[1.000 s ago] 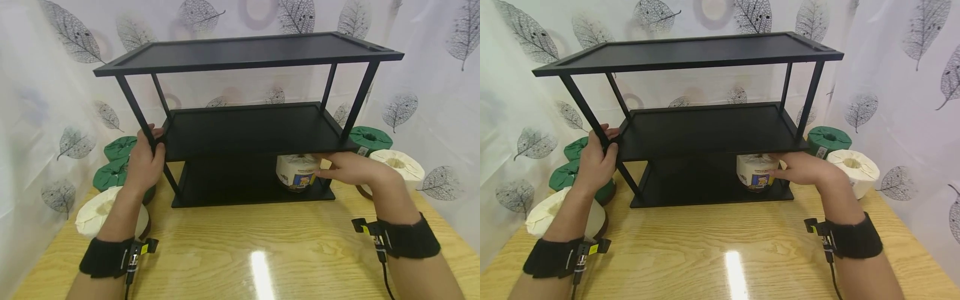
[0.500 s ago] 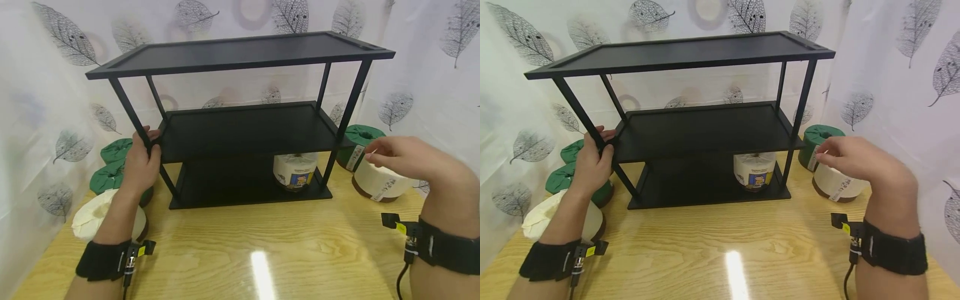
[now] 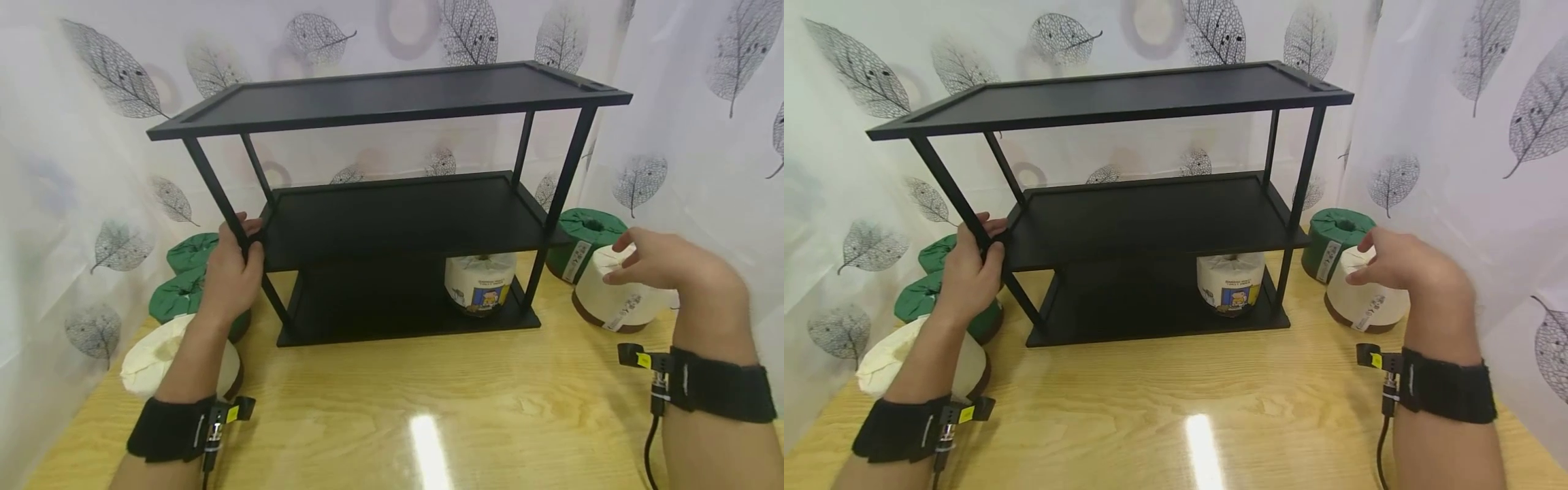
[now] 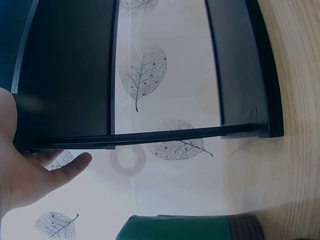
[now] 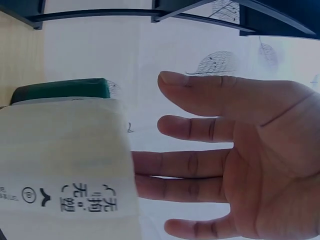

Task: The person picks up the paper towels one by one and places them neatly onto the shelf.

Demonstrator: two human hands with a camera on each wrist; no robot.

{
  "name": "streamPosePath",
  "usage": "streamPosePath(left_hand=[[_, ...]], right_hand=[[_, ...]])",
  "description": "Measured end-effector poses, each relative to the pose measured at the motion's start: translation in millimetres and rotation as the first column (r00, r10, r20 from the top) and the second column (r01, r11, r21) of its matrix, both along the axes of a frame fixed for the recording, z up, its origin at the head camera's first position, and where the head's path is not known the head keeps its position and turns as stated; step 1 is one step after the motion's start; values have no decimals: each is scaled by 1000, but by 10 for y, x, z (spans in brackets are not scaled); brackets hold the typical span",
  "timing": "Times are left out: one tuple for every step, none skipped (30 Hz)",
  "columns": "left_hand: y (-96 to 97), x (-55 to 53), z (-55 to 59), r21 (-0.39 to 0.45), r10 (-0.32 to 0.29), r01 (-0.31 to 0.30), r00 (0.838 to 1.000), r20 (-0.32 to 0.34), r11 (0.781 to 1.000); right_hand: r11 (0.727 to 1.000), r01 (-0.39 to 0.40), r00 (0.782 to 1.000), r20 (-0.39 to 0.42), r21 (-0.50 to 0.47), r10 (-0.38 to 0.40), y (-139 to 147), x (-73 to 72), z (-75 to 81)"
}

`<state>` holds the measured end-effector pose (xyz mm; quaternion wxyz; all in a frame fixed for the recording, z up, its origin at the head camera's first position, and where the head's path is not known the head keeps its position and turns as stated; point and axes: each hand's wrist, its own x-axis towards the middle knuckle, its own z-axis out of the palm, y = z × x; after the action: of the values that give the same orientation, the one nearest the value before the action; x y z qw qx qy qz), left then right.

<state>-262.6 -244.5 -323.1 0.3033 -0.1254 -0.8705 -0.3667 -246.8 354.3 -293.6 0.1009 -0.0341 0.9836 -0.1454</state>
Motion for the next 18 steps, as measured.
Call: streamPosePath(left_hand=[[2,4,7,0,-3,3,1000,-1,1000],[4,6,16,1,-5,5,1000,-2,1000],[7,7,29,2,-8,8,1000,-6,1000],[12,11,27,5,-11,11,1000,-8,1000],[17,12,28,8,-14,14,1000,-11,1000],[20,12,28,12,-17,17,1000,-15,1000],[22,9,30,13,-18,18,1000,-19,1000],[24,6,30,13,-18,18,1000,-22,1000],[26,5,29,10,-16,16,1000,-21,1000],[25,3,24,8,-14,14,1000,-18,1000],[24,2,21,5,-12,12,1000,-16,1000],[23,1,16,4,-11,11,1000,-14,1000],[22,0,12,1,-10,10,1000,-10,1000],[22,0,9,1,-11,11,1000,-6,1000],[21,-1,7,1,-11,11,1000,-4,1000],[19,-4,6,2,-13,13,1000,-2,1000],[18,-7,6,3,-13,13,1000,0,1000],[17,-11,5,5,-15,15,1000,1,1000]], right_hand=[[1000,-5,1000,3,-5,5,8,-13,-13],[1000,-9,1000,4,-8,9,14,-29,-22],[1000,-11,1000,0,-7,11,17,-49,-29],[1000,-10,1000,-4,-5,10,20,-67,-45],[1000,-11,1000,-9,-1,11,22,-86,-59],[1000,-10,1000,-12,6,10,22,-105,-72],[1000,-9,1000,-14,10,9,20,-124,-87],[1000,-11,1000,-12,13,11,17,-143,-106],[1000,-10,1000,-7,16,11,14,-159,-127],[1000,-8,1000,-2,22,8,11,-173,-150],[1000,-2,1000,6,25,2,6,-185,-173],[1000,5,1000,12,30,-5,5,-194,-197],[999,12,1000,17,29,-12,5,-203,-220],[999,20,1000,21,31,-21,6,-210,-239],[999,30,999,22,35,-31,8,-213,-254],[999,38,999,22,38,-39,10,-214,-266],[998,43,999,23,36,-44,10,-214,-274],[998,46,999,23,33,-46,15,-211,-280]])
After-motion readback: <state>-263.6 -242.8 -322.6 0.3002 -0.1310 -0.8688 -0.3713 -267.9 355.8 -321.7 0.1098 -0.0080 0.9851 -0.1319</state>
